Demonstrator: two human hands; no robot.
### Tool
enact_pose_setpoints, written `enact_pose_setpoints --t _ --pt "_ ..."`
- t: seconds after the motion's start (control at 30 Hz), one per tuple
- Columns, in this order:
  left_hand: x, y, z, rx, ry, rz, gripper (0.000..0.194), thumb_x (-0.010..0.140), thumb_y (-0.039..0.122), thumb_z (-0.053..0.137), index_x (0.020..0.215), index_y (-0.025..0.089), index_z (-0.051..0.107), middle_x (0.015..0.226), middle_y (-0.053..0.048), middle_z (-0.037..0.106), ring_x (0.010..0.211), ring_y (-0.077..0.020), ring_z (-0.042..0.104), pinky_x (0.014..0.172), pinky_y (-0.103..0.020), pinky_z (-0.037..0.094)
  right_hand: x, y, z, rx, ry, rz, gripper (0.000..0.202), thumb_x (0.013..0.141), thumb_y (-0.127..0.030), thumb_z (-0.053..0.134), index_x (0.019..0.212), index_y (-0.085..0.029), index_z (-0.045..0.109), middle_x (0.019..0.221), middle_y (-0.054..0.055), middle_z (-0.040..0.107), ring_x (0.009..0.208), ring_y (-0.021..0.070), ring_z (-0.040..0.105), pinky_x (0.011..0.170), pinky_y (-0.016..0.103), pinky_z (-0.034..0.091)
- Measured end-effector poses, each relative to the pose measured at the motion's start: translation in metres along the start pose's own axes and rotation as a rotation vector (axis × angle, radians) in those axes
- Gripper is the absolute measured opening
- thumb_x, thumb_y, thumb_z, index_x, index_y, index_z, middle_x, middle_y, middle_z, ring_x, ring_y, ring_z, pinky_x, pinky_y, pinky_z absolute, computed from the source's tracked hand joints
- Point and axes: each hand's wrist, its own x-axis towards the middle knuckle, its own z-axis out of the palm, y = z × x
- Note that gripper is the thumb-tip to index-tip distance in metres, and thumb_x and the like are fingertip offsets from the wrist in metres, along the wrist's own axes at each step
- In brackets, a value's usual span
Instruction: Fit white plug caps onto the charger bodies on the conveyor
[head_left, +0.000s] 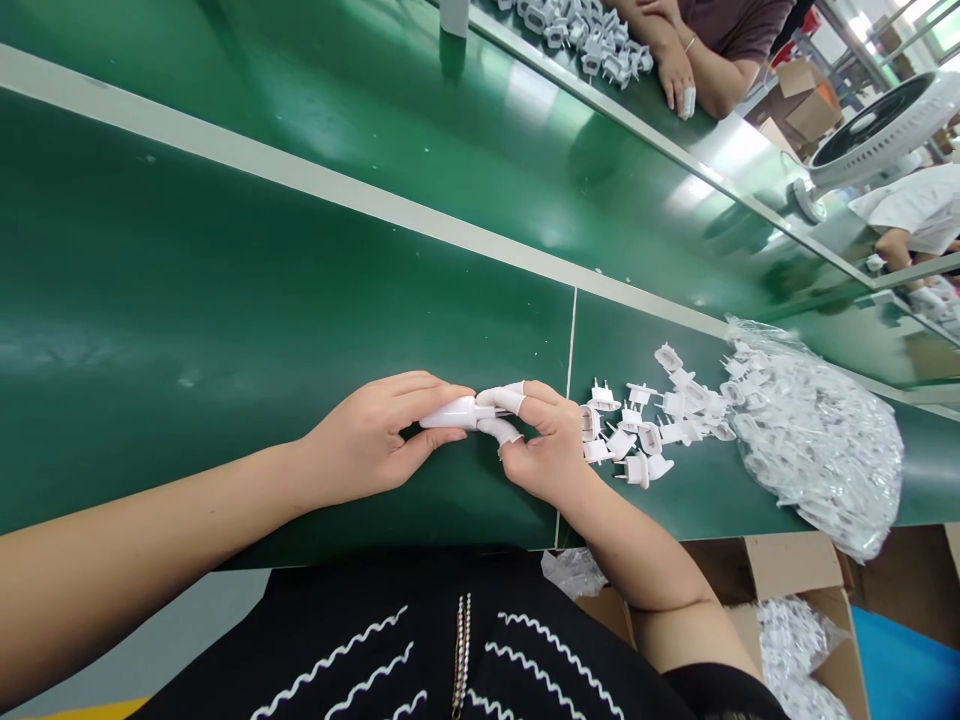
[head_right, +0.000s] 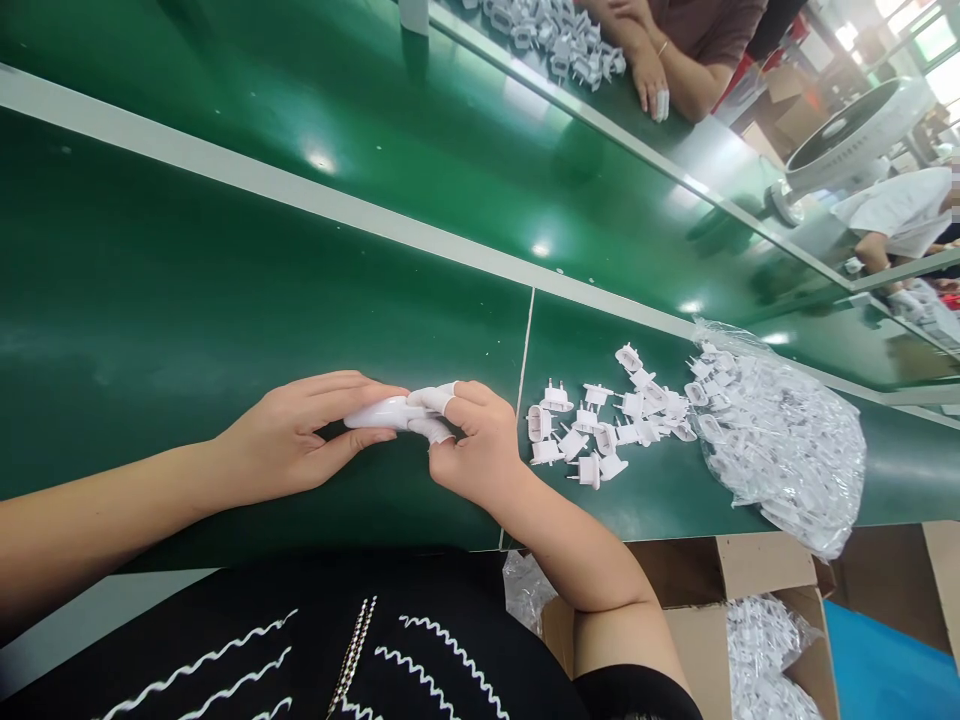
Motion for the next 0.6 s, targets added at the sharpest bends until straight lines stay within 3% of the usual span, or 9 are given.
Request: enact_pose_setpoints --t 0.13,0.27,0.33,0.43,0.5,0.6 --pt "0.0 0.001 0.003 0.009 0.068 -0.002 0.026 0.109 0.031 0.067 0.127 0.02 0.082 0.108 -0.009 0.087 0.089 -0.0241 0.078 0.083 -0.034 0.062 0.001 -0.001 0.003 -0.007 0.053 0.004 0.029 0.092 -0.012 0.07 0.109 -0.029 0.087 0.089 0.004 0.082 0.08 0.0215 0.077 0.071 0.036 0.067" --pt "0.003 0.002 0.001 -0.208 0.037 -0.249 0.037 0.106 0.052 0.076 0.129 0.024 0.084 0.118 -0.008 0.088 0.098 -0.0265 0.081 0.09 -0.036 0.066 0.005 -0.003 0.0 0.157 0.063 0.103 0.028 0.096 -0.021 0.078 0.122 -0.028 0.083 0.095 0.002 0.085 0.079 0.0188 0.078 0.075 0.035 0.07" --pt "0.007 0.004 -0.001 -0.45 0.008 -0.408 0.048 0.1 0.062 0.083 0.13 0.024 0.082 0.121 -0.009 0.088 0.104 -0.0286 0.084 0.092 -0.037 0.069 0.006 -0.003 0.0 0.265 0.073 0.159 0.05 0.095 -0.03 0.086 0.143 -0.029 0.073 0.101 0.002 0.085 0.086 0.0192 0.08 0.084 0.036 0.073" --pt "0.016 0.01 -0.005 -0.802 -0.02 -0.526 0.053 0.092 0.059 0.095 0.128 0.024 0.076 0.121 -0.011 0.089 0.114 -0.0311 0.086 0.104 -0.042 0.071 0.005 -0.001 0.004 0.351 0.074 0.173 0.083 0.088 -0.043 0.097 0.16 -0.03 0.056 0.12 0.007 0.083 0.104 0.0225 0.082 0.101 0.043 0.072" --pt "0.02 0.014 -0.007 -0.935 -0.015 -0.541 0.054 0.09 0.054 0.099 0.127 0.024 0.073 0.126 -0.012 0.088 0.121 -0.0325 0.085 0.112 -0.047 0.068 0.004 -0.001 0.008 0.33 0.056 0.159 0.08 0.086 -0.047 0.099 0.153 -0.029 0.059 0.129 0.01 0.081 0.112 0.0247 0.081 0.107 0.047 0.069" --pt "0.022 0.017 -0.009 -1.005 -0.004 -0.55 0.054 0.089 0.052 0.1 0.127 0.024 0.073 0.133 -0.013 0.086 0.122 -0.0347 0.085 0.116 -0.052 0.067 0.005 -0.001 0.01 0.287 0.049 0.099 0.059 0.09 -0.046 0.096 0.139 -0.028 0.067 0.124 0.009 0.082 0.113 0.0253 0.08 0.106 0.047 0.068"
